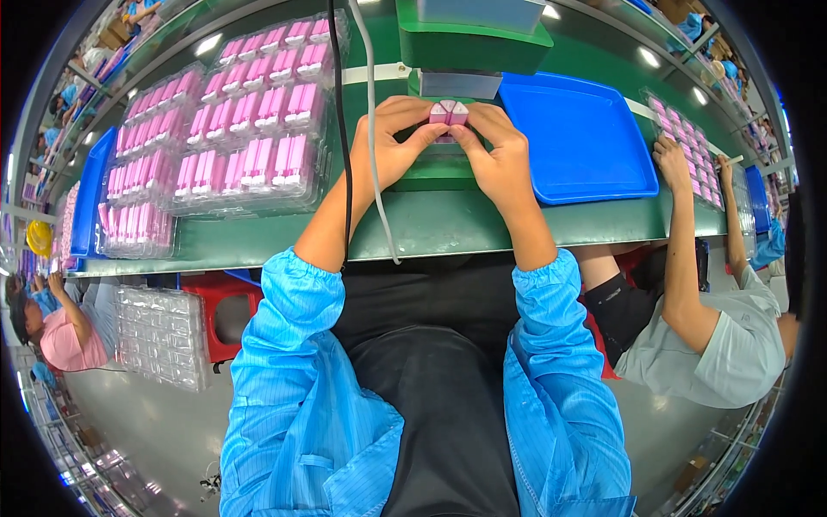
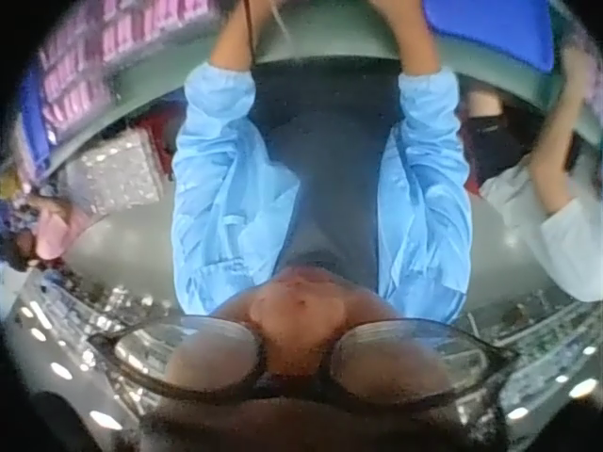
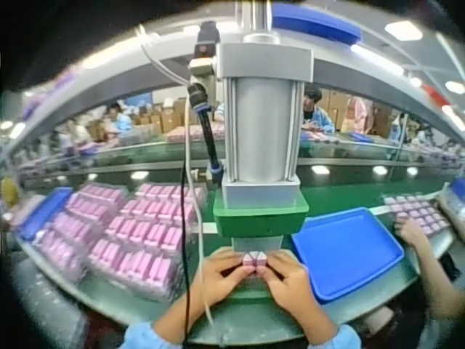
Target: Assemble battery packs by placing individual cells into a holder and using a pneumatic press machine to secure them.
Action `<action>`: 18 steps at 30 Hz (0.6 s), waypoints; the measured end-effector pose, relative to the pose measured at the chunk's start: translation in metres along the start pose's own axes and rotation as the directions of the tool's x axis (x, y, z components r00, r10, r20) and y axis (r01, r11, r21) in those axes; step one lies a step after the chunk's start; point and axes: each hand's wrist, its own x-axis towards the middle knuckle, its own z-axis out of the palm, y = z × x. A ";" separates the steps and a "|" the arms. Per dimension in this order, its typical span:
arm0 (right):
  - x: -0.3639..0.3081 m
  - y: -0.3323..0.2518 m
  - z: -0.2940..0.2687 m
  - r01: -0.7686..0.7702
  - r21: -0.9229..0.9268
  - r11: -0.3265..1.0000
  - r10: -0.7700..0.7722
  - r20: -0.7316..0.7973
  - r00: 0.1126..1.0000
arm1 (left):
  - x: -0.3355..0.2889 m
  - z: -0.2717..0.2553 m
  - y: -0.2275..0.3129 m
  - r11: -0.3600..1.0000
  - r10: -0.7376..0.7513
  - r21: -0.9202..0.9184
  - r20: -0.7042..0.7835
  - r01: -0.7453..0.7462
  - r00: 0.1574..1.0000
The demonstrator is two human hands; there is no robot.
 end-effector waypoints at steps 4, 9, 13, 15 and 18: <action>0.001 -0.003 0.001 0.017 -0.001 1.000 -0.017 -0.032 0.999 | -0.002 0.000 -0.002 1.000 -0.011 -0.002 0.009 0.011 1.000; -0.001 -0.001 0.002 0.018 -0.005 1.000 -0.019 -0.042 0.999 | -0.003 0.001 0.000 0.998 -0.043 -0.045 0.020 0.043 0.999; -0.001 -0.003 0.002 0.018 0.003 1.000 -0.017 -0.042 0.999 | -0.005 0.003 -0.001 0.995 -0.075 -0.072 0.016 0.075 0.997; -0.001 -0.003 0.003 0.018 0.014 1.000 -0.017 -0.048 0.999 | -0.006 0.003 -0.001 0.993 -0.092 -0.076 0.018 0.093 0.996; -0.003 -0.002 0.003 0.011 0.022 1.000 -0.010 -0.048 0.999 | -0.006 0.003 -0.001 0.991 -0.106 -0.086 0.019 0.107 0.994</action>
